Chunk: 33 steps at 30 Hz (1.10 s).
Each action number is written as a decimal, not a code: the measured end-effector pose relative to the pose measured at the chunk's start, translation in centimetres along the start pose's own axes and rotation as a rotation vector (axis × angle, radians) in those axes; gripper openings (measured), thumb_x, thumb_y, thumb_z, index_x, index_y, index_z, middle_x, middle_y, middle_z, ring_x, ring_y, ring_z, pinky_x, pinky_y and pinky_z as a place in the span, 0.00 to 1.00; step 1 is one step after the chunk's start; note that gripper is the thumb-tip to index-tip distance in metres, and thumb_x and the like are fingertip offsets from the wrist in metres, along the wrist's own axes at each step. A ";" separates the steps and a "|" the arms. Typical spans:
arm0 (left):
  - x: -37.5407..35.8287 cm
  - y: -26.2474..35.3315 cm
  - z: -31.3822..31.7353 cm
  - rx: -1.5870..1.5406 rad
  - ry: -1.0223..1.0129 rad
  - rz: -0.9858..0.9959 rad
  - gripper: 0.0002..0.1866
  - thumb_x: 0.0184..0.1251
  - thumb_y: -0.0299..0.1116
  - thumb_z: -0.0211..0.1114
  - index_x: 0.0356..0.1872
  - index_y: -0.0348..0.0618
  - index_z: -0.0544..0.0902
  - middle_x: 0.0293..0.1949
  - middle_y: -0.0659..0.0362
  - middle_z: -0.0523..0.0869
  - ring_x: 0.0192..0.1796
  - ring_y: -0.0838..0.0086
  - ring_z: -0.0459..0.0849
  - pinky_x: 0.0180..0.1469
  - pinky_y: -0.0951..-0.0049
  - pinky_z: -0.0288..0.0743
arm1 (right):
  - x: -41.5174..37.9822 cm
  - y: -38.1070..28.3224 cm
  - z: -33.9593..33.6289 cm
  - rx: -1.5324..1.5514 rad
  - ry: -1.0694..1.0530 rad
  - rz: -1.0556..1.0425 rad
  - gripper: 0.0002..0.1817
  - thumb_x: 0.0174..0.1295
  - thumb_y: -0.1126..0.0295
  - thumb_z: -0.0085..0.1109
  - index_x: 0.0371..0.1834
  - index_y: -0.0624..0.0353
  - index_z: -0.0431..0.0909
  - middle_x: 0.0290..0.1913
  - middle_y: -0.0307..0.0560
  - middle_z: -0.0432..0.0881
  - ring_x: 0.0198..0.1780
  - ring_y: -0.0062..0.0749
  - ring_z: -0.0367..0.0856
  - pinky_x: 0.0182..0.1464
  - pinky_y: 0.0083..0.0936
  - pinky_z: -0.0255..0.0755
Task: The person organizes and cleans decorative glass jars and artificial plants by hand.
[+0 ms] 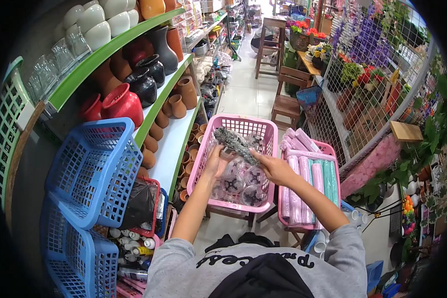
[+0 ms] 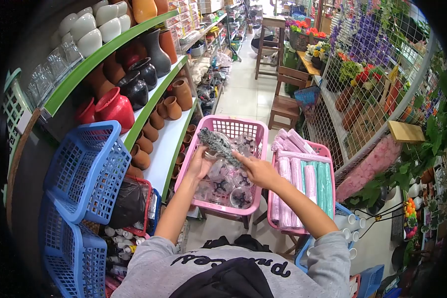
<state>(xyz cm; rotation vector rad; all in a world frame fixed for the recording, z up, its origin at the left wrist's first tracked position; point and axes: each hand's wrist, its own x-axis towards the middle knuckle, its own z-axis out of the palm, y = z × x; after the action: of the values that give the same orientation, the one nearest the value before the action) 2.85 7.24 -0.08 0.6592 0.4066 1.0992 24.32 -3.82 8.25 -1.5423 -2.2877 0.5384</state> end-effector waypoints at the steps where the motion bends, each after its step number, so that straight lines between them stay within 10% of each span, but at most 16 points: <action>1: -0.6 0.5 0.4 0.005 -0.035 -0.004 0.21 0.69 0.36 0.49 0.58 0.35 0.68 0.54 0.50 0.78 0.58 0.63 0.76 0.64 0.57 0.68 | 0.7 1.0 0.2 -0.006 0.099 0.022 0.30 0.64 0.71 0.46 0.71 0.43 0.56 0.48 0.62 0.77 0.45 0.54 0.79 0.45 0.42 0.72; 4: -1.3 0.4 0.3 -0.015 -0.023 -0.025 0.23 0.68 0.35 0.50 0.61 0.35 0.65 0.56 0.49 0.76 0.60 0.62 0.75 0.64 0.57 0.67 | 2.3 2.4 0.1 0.177 0.263 0.243 0.30 0.64 0.71 0.48 0.70 0.40 0.57 0.41 0.64 0.80 0.41 0.55 0.81 0.44 0.40 0.74; 7: -0.4 0.1 -0.2 -0.064 0.019 -0.015 0.25 0.65 0.36 0.52 0.61 0.34 0.66 0.58 0.48 0.74 0.61 0.60 0.73 0.66 0.54 0.64 | 1.1 0.1 2.0 0.088 0.405 -0.261 0.32 0.62 0.72 0.51 0.71 0.38 0.57 0.37 0.62 0.80 0.39 0.53 0.81 0.43 0.39 0.74; 13: -1.2 0.1 0.7 -0.102 0.035 -0.025 0.24 0.64 0.37 0.54 0.59 0.37 0.68 0.56 0.52 0.76 0.59 0.63 0.74 0.64 0.57 0.65 | 1.8 1.1 0.9 0.212 0.318 0.121 0.31 0.63 0.69 0.52 0.70 0.41 0.58 0.34 0.59 0.80 0.37 0.52 0.81 0.41 0.41 0.73; 20: -0.5 0.6 1.3 -0.073 0.079 0.037 0.29 0.72 0.55 0.43 0.62 0.42 0.69 0.59 0.57 0.75 0.62 0.67 0.72 0.66 0.60 0.64 | -1.7 0.4 1.6 0.109 0.129 -0.112 0.30 0.62 0.70 0.52 0.69 0.40 0.60 0.34 0.61 0.80 0.36 0.55 0.80 0.40 0.42 0.73; 24: -0.5 -0.7 1.7 0.034 0.032 0.072 0.25 0.74 0.49 0.46 0.64 0.44 0.63 0.60 0.55 0.71 0.59 0.66 0.74 0.61 0.60 0.71 | -1.0 1.8 1.3 0.090 0.247 0.140 0.30 0.62 0.70 0.51 0.69 0.40 0.60 0.35 0.60 0.80 0.38 0.55 0.80 0.41 0.42 0.74; 30: -0.2 -0.7 1.7 -0.082 0.078 0.056 0.18 0.74 0.44 0.48 0.57 0.45 0.69 0.50 0.59 0.79 0.51 0.68 0.80 0.51 0.63 0.76 | -2.0 1.0 2.6 0.236 0.190 -0.110 0.31 0.61 0.73 0.51 0.70 0.45 0.58 0.36 0.64 0.80 0.37 0.56 0.80 0.42 0.43 0.73; 33: -1.1 -0.8 1.6 -0.028 0.070 0.002 0.17 0.68 0.34 0.56 0.56 0.42 0.69 0.51 0.57 0.79 0.50 0.70 0.80 0.50 0.67 0.76 | -1.8 2.9 0.7 0.081 0.211 0.180 0.30 0.61 0.72 0.49 0.69 0.43 0.60 0.33 0.63 0.80 0.34 0.54 0.81 0.40 0.41 0.73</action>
<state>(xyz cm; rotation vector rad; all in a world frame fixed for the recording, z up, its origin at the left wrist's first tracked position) 3.93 5.51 0.58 0.5973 0.4497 1.1302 26.95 -4.60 6.15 -1.6883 -1.9602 0.4825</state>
